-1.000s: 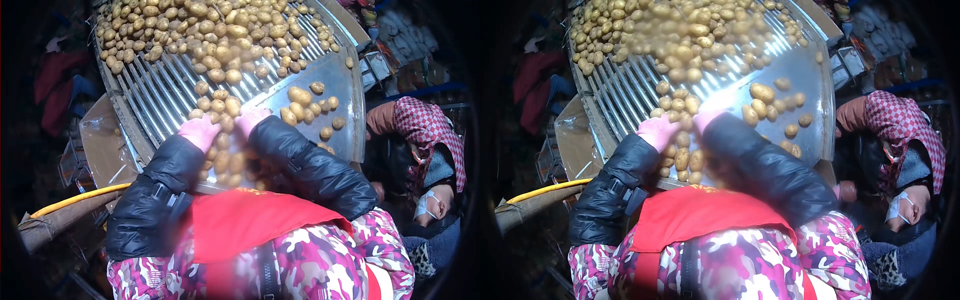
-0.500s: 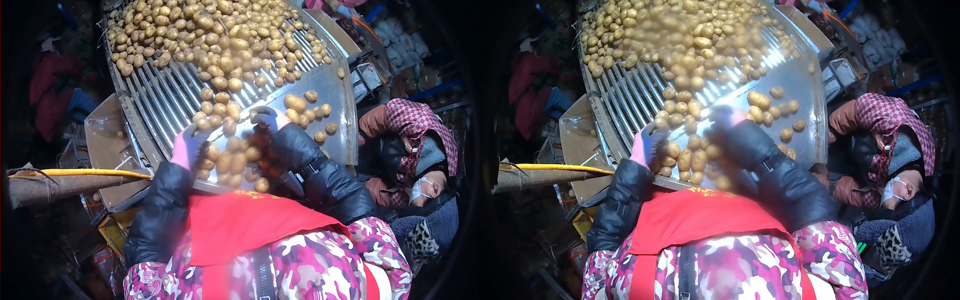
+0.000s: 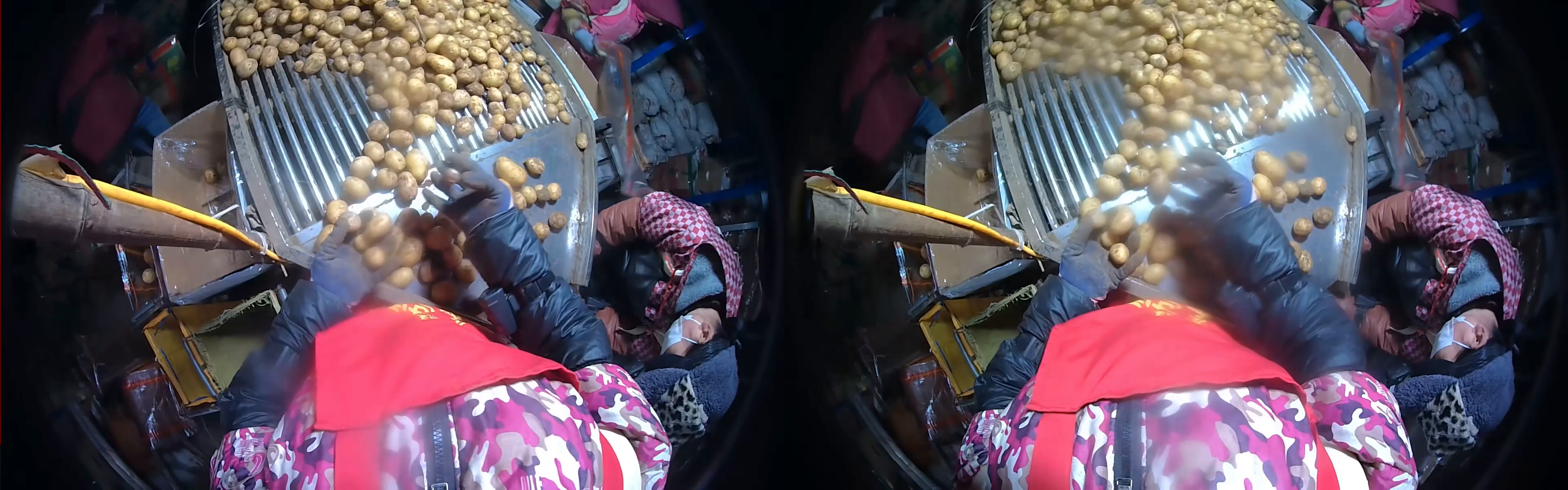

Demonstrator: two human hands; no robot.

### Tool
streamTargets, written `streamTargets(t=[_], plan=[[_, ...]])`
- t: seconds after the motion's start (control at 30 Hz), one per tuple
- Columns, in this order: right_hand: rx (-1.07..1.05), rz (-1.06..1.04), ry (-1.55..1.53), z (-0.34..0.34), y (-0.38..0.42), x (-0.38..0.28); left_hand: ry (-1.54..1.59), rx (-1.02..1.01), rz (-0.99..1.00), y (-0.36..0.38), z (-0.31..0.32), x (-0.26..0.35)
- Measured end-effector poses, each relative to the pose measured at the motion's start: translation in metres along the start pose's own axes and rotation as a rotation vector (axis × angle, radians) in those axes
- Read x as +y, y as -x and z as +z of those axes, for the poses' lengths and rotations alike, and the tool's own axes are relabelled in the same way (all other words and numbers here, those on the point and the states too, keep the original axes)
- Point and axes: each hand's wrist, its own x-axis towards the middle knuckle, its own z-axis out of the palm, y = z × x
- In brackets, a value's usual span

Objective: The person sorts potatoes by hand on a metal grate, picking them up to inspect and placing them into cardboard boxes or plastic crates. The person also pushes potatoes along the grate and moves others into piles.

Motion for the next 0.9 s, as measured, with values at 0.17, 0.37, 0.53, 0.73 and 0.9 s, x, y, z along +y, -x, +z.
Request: streamTargets(t=[0.17, 0.37, 0.53, 0.73, 0.9], plan=[[-0.044, 0.105, 1.496, 0.017, -0.005, -0.023, -0.083, -0.042, -0.005, 0.007, 0.003, 0.005], [-0.268, 0.261, 2.191, 0.016, -0.027, 0.029, -0.142, -0.161, -0.023, 0.016, -0.01, 0.018], [-0.237, 0.343, 2.116, 0.034, -0.035, 0.027, -0.226, -0.114, 0.031, 0.025, -0.008, 0.022], [-0.044, 0.238, 1.684, 0.02, -0.023, 0.01, -0.229, -0.15, 0.074, 0.034, 0.007, 0.01], [-0.465, -0.003, 1.418, 0.095, 0.026, 0.028, -0.282, -0.04, 0.081, 0.05, -0.017, 0.008]])
